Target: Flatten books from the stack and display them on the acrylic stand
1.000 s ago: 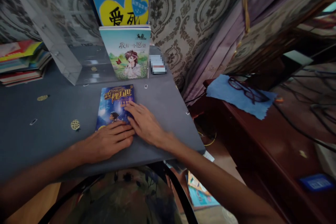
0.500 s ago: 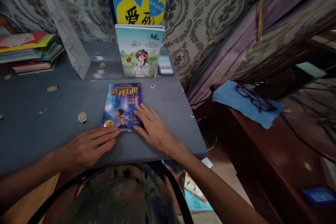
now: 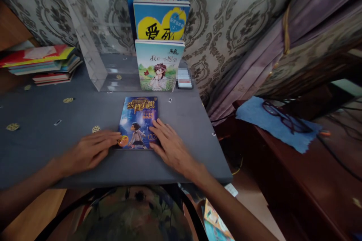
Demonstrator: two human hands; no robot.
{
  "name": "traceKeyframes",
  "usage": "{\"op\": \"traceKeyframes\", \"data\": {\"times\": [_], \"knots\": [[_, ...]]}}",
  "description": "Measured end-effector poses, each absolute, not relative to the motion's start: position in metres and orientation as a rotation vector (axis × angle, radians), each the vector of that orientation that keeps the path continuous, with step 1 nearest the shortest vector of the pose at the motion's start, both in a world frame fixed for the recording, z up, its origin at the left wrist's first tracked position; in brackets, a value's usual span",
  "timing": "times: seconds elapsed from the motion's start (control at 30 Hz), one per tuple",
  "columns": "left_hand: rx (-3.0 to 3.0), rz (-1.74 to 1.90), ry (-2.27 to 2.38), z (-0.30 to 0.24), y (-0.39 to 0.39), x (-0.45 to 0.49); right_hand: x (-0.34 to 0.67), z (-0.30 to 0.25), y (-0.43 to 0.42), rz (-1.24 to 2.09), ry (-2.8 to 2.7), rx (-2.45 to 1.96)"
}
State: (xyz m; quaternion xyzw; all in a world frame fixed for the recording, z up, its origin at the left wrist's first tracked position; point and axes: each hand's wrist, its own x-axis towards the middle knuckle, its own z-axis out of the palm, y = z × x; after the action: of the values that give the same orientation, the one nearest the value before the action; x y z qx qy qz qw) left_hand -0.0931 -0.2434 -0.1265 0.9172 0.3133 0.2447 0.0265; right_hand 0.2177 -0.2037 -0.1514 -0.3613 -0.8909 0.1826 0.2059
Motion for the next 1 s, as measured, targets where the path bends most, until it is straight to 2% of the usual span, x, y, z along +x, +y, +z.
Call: {"op": "traceKeyframes", "data": {"times": [0.37,0.53,0.67,0.83,1.0], "knots": [[2.733,0.764,1.237,-0.138,-0.132,-0.101,0.219,-0.153,-0.202,0.467,-2.493,-0.992],[2.711,0.786,1.344,-0.139,-0.104,-0.1,0.218,-0.155,-0.202,0.452,-2.486,-1.004],[2.798,0.818,1.273,-0.14,-0.113,-0.097,0.218,-0.154,-0.202,0.457,-2.484,-0.999],[2.862,0.844,0.949,-0.133,-0.16,-0.086,0.217,-0.151,-0.203,0.472,-2.485,-1.009],[2.879,0.656,0.768,-0.116,-0.214,-0.072,0.216,-0.151,-0.203,0.482,-2.49,-1.013]]}}
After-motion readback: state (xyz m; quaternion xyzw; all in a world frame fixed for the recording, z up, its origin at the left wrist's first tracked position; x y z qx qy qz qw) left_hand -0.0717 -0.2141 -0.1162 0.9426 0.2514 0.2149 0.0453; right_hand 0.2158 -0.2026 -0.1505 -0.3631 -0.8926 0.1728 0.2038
